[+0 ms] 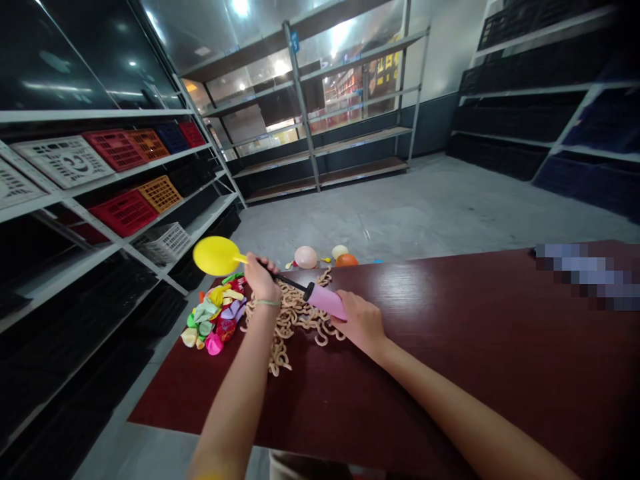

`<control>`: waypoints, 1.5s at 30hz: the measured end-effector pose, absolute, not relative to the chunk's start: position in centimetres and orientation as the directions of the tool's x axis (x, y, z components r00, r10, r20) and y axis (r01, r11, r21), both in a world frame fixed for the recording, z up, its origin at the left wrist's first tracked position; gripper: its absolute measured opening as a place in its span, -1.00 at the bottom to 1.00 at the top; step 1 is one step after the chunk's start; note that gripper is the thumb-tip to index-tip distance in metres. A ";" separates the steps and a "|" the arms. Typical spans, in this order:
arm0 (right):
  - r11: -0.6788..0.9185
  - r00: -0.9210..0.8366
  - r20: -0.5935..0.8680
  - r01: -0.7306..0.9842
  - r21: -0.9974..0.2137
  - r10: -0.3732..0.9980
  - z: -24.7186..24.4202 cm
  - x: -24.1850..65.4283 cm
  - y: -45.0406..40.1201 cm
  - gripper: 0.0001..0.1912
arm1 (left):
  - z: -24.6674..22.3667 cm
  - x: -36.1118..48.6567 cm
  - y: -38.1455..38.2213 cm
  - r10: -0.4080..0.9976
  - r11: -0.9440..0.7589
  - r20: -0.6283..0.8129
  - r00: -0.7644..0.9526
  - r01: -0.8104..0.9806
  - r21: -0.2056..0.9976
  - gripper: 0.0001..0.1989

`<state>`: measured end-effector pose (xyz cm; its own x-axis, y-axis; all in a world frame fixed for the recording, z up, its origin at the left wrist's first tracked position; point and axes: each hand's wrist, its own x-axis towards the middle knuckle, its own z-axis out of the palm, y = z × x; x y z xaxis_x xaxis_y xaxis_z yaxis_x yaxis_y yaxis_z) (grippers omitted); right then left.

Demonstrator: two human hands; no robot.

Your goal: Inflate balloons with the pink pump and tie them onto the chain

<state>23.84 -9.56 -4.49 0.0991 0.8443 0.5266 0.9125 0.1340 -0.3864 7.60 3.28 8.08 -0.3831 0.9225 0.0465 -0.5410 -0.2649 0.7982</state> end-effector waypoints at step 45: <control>0.125 0.084 0.538 0.932 -0.341 0.839 -5.1 23.5 -9.8 -0.57 | 4.0 10.7 0.8 0.977 -0.100 -0.011 -0.215 -0.500 0.860 -0.73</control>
